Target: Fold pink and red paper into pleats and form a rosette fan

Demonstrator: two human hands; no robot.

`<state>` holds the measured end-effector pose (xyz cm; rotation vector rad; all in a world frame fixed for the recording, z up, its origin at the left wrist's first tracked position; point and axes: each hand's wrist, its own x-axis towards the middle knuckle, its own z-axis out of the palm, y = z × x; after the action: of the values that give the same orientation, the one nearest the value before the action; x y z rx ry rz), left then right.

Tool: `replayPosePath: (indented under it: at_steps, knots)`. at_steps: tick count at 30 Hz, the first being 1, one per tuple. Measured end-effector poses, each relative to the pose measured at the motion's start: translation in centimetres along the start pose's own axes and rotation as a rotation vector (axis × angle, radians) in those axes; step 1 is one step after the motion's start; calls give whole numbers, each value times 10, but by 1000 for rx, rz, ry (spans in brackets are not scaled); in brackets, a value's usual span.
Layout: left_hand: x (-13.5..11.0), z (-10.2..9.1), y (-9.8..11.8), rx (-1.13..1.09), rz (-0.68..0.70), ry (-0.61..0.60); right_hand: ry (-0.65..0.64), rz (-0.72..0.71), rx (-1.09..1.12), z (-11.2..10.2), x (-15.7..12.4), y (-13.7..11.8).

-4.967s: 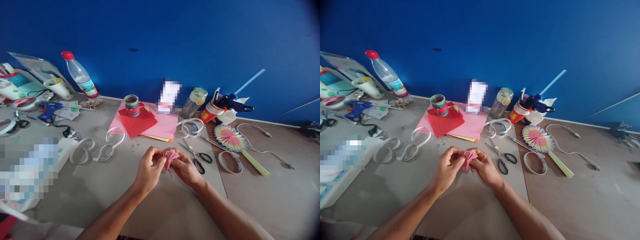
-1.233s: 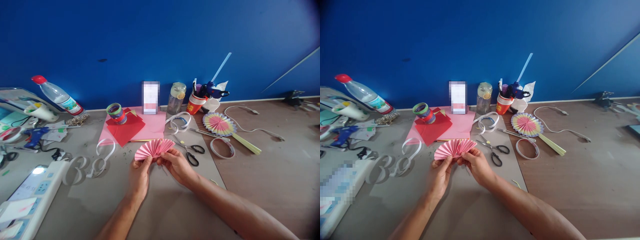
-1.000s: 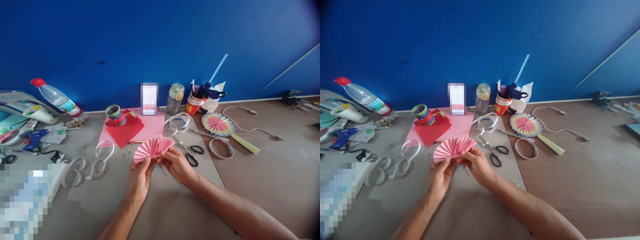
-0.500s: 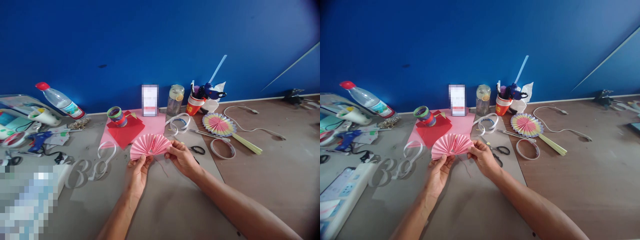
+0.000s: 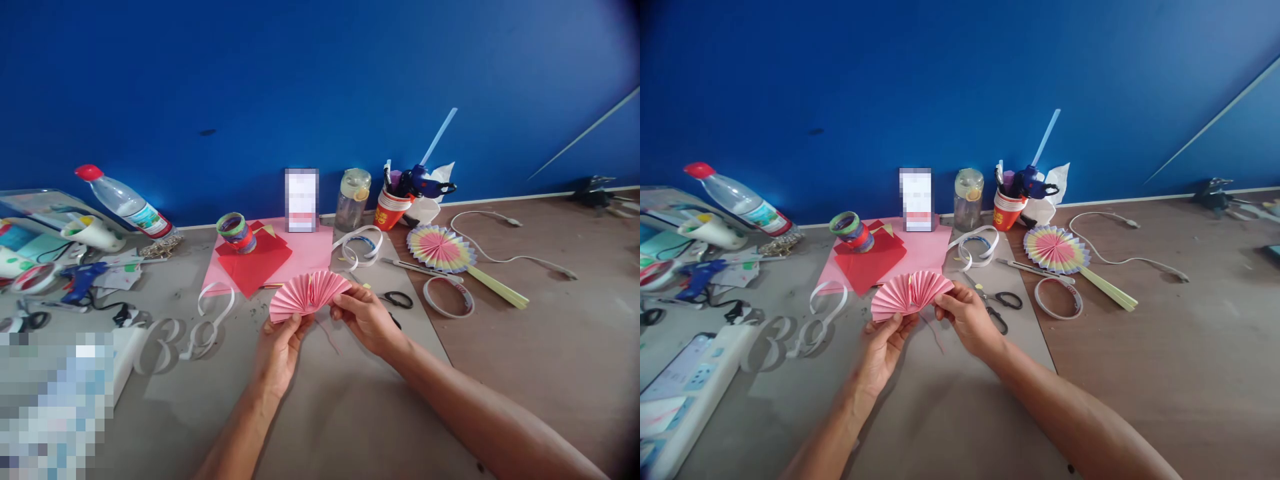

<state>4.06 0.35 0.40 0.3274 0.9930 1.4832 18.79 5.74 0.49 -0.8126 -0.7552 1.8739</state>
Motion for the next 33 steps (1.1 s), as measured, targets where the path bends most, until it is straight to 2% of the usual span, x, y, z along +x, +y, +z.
replayPosePath:
  at_steps: [3,6,9,14,19,24,33]
  knots:
    - [1,0,1,-28,-9,26,36,42,57,0,-1,8]
    - [1,0,1,-45,-12,28,4,83,99,1,-3,12]
    - [1,1,0,-57,-8,-3,-35,67,84,2,-5,11]
    - [-5,6,0,-41,-54,-63,-32,78,47,5,-6,12]
    - [-13,12,-2,25,-17,-152,-64,81,14,9,-9,13]
    - [-14,11,-4,45,-40,-84,-67,63,-55,13,-12,10]
    - [-12,7,-6,76,-86,-92,-94,109,-58,13,-11,11]
